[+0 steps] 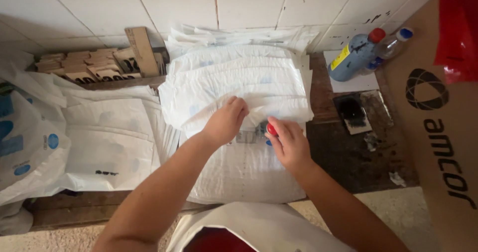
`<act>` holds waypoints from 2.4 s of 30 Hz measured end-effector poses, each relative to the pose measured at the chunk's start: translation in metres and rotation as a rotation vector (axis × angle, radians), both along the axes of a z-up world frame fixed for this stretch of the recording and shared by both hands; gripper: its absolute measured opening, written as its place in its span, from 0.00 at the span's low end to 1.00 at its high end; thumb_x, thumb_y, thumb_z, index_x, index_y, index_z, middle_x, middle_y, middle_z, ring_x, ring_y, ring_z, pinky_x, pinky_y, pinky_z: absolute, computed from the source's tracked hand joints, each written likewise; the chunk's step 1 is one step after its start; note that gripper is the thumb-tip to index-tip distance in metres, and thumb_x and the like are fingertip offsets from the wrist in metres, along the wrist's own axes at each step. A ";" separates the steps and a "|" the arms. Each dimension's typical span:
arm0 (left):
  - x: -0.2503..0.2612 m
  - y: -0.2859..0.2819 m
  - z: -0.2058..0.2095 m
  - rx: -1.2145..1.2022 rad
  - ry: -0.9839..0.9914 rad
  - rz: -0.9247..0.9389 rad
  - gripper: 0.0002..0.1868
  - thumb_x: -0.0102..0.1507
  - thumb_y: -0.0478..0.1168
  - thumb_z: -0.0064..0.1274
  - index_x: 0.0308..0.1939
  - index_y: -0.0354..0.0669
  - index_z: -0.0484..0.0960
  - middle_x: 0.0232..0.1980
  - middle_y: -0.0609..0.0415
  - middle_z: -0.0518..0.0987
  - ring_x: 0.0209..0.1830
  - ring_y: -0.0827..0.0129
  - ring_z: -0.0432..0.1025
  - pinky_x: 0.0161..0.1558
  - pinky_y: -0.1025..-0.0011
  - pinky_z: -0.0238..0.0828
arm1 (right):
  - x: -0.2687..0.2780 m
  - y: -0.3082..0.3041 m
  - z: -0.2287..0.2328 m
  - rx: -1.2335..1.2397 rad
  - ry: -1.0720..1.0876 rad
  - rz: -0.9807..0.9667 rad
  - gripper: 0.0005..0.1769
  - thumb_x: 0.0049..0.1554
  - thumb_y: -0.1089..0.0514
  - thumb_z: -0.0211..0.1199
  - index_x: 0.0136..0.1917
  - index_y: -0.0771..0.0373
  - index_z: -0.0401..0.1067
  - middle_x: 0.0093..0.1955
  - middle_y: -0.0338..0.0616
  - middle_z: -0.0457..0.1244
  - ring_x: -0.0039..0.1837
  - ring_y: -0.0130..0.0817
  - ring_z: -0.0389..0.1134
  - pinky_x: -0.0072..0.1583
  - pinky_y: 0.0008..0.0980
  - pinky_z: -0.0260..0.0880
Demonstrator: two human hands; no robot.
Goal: Stamping a stack of plastic bags using a manual hand stamp.
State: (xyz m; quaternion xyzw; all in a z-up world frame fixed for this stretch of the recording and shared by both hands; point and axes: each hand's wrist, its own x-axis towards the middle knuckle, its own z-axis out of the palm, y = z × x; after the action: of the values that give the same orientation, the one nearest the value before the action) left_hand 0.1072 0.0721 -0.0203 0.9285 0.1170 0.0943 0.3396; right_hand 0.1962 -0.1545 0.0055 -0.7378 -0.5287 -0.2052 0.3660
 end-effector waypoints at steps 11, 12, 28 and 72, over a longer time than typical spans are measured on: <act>-0.040 -0.007 0.027 0.308 0.102 -0.390 0.18 0.48 0.48 0.74 0.41 0.64 0.87 0.75 0.62 0.62 0.76 0.55 0.56 0.70 0.51 0.59 | 0.032 -0.014 0.074 0.138 0.820 -0.006 0.30 0.58 0.64 0.70 0.72 0.60 0.68 0.63 0.52 0.67 0.60 0.37 0.69 0.58 0.36 0.76; -0.037 -0.006 0.025 0.337 0.055 -0.361 0.14 0.48 0.49 0.73 0.36 0.62 0.87 0.73 0.62 0.65 0.74 0.55 0.59 0.68 0.52 0.61 | 0.034 -0.018 0.087 0.170 0.823 -0.020 0.30 0.58 0.65 0.69 0.72 0.63 0.67 0.61 0.53 0.67 0.59 0.34 0.68 0.59 0.37 0.76; -0.028 0.004 0.001 0.198 -0.094 -0.065 0.04 0.66 0.47 0.58 0.38 0.56 0.81 0.55 0.68 0.77 0.54 0.62 0.77 0.51 0.66 0.79 | -0.010 -0.017 0.012 -0.048 0.082 0.025 0.27 0.58 0.50 0.69 0.69 0.58 0.73 0.51 0.42 0.65 0.52 0.35 0.70 0.55 0.31 0.74; -0.034 0.013 -0.033 0.250 -0.063 -0.150 0.05 0.65 0.52 0.57 0.39 0.63 0.82 0.52 0.64 0.76 0.58 0.60 0.73 0.54 0.55 0.72 | -0.003 -0.050 0.091 0.072 0.759 0.019 0.28 0.54 0.63 0.72 0.68 0.64 0.72 0.59 0.55 0.69 0.57 0.41 0.73 0.53 0.37 0.78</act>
State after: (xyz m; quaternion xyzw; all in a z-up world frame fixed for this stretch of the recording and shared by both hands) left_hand 0.0727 0.0847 -0.0529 0.9662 0.0238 0.1118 0.2309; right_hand 0.1936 -0.2047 0.0969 -0.7432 -0.3549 0.0677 0.5632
